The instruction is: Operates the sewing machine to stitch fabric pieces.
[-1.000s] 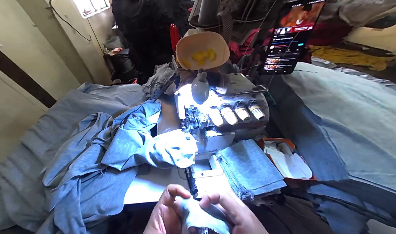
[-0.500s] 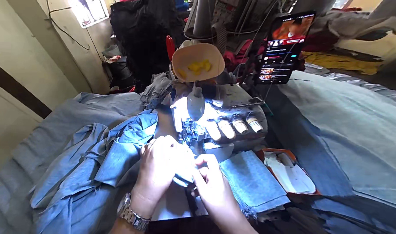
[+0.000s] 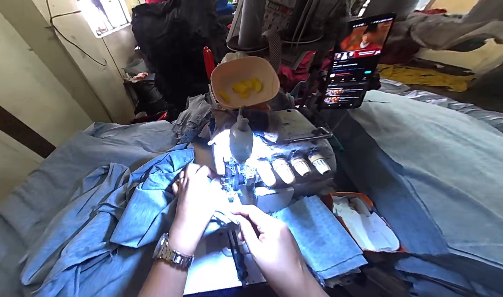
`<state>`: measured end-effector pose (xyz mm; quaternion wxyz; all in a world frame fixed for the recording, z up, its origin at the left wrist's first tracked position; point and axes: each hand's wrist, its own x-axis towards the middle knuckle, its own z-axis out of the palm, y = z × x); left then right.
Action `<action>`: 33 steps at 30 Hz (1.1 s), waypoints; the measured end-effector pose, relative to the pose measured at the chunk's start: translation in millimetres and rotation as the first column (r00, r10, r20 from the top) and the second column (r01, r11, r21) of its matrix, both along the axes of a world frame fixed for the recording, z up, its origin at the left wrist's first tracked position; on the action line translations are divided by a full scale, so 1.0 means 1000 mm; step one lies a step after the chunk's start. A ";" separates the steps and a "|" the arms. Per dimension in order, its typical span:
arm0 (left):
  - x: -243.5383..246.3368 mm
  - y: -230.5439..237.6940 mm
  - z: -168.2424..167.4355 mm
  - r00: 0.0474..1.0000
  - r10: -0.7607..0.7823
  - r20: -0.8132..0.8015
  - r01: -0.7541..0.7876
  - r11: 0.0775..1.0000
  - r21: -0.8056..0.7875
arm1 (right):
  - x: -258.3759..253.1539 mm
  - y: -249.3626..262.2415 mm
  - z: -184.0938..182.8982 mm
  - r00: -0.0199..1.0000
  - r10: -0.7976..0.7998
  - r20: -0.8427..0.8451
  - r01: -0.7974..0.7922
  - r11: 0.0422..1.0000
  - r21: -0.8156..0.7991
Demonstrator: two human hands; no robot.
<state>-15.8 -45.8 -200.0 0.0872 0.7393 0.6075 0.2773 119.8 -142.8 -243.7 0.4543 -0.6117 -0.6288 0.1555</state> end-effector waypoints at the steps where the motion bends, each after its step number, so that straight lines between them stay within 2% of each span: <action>1: -0.003 0.002 -0.002 1.000 -0.007 0.020 0.006 0.999 0.037 | 0.001 0.001 0.003 0.999 -0.012 0.049 0.012 1.000 -0.012; 4: -0.022 -0.008 -0.005 0.992 -0.083 0.098 0.074 0.993 0.092 | 0.005 0.001 0.012 0.992 0.013 0.128 -0.005 0.998 -0.066; 7: -0.039 -0.024 -0.013 0.983 -0.185 0.010 0.183 0.977 0.109 | 0.010 0.008 0.018 0.984 0.060 0.166 -0.058 0.998 -0.012; 9: -0.041 -0.028 -0.024 0.979 -0.196 0.055 0.174 0.948 0.266 | 0.013 0.018 0.017 0.978 0.131 0.160 -0.137 0.990 0.026; 11: -0.037 -0.027 -0.025 0.949 -0.258 0.180 0.144 0.866 0.478 | 0.015 0.029 0.018 0.965 0.261 0.006 -0.261 0.964 0.044; 13: -0.030 -0.028 -0.016 0.889 -0.374 0.265 0.189 0.825 0.533 | 0.016 0.032 0.026 0.895 0.361 -0.262 -0.382 0.923 -0.032; 14: -0.027 -0.029 -0.015 0.860 -0.429 0.278 0.242 0.821 0.517 | 0.018 0.031 0.032 0.854 0.374 -0.361 -0.438 0.892 -0.112; 16: -0.025 -0.026 -0.016 0.835 -0.479 0.269 0.328 0.828 0.455 | 0.024 0.027 0.039 0.820 0.357 -0.447 -0.493 0.839 -0.233; 18: -0.029 -0.019 -0.017 0.878 -0.447 0.172 0.364 0.856 0.368 | 0.027 0.020 0.042 0.809 0.333 -0.484 -0.494 0.831 -0.256; 21: -0.044 -0.015 -0.018 0.896 -0.441 -0.062 0.444 0.877 0.185 | 0.026 0.013 0.047 0.726 0.364 -0.583 -0.488 0.871 -0.064; 24: -0.057 -0.016 -0.018 0.877 -0.448 -0.174 0.473 0.868 0.153 | 0.013 0.021 0.052 0.636 0.300 -0.711 -0.353 0.932 0.078; 25: -0.061 -0.017 -0.016 0.865 -0.476 -0.158 0.499 0.847 0.182 | 0.007 0.026 0.049 0.671 0.293 -0.681 -0.306 0.946 0.106; 26: -0.063 -0.017 -0.012 0.839 -0.533 -0.113 0.544 0.808 0.225 | 0.004 0.033 0.043 0.751 0.301 -0.588 -0.277 0.952 0.134; 28: -0.064 -0.021 0.005 0.725 -0.688 0.016 0.667 0.708 0.233 | 0.002 0.041 0.035 0.890 0.310 -0.334 -0.277 0.950 0.143; 29: -0.065 -0.024 0.016 0.692 -0.722 0.010 0.705 0.678 0.210 | 0.003 0.042 0.034 0.916 0.328 -0.232 -0.307 0.944 0.121; 31: -0.067 -0.025 0.032 0.731 -0.653 -0.198 0.682 0.711 0.171 | 0.007 0.042 0.035 0.908 0.409 -0.094 -0.409 0.912 0.016; 33: -0.070 -0.018 0.046 0.760 -0.531 -0.375 0.603 0.791 0.103 | 0.012 0.041 0.043 0.866 0.497 -0.055 -0.500 0.864 -0.069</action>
